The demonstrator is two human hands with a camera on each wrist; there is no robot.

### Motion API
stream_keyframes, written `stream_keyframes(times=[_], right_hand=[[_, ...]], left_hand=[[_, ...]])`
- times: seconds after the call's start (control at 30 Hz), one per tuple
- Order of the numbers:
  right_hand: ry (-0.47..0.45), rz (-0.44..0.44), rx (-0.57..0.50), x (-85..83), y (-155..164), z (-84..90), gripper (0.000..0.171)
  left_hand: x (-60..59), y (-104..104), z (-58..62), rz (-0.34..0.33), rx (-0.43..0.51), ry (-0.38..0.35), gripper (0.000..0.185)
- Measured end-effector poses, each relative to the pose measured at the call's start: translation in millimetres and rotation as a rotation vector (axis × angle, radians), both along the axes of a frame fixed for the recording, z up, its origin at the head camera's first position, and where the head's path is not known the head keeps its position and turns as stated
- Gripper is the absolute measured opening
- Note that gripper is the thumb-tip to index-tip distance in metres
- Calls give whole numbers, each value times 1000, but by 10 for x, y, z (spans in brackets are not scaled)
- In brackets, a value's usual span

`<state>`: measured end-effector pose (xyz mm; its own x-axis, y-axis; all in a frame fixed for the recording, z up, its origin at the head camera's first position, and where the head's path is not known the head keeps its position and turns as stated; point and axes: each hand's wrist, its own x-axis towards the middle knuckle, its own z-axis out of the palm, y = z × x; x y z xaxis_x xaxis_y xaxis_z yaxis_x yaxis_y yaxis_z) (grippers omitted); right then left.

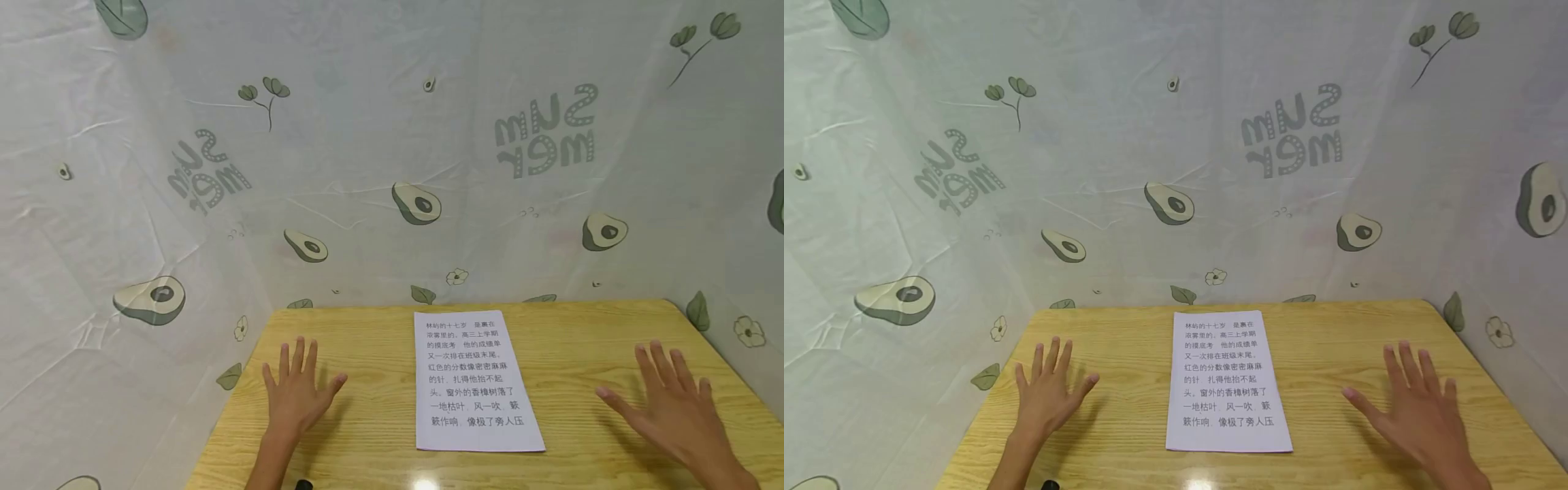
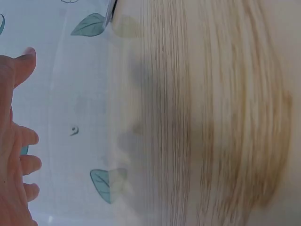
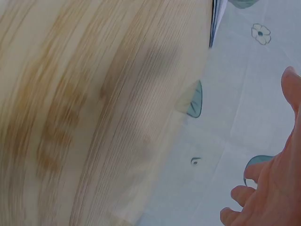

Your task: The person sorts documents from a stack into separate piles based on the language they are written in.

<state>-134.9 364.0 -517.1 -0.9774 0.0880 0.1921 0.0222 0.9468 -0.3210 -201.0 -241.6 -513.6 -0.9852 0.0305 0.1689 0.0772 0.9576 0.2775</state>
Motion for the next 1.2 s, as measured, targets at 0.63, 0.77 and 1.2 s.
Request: stream_keyframes(times=[0.63,0.77,1.2], right_hand=[[-67,141,-279,-186,-478,-28,100],[-78,152,-311,-232,-610,-33,102],[-70,188,-373,-343,-964,-76,86]], left_hand=[[-61,468,-174,-101,118,42,92],[-95,600,-224,-140,188,36,91],[-166,981,-333,-156,443,-49,84]])
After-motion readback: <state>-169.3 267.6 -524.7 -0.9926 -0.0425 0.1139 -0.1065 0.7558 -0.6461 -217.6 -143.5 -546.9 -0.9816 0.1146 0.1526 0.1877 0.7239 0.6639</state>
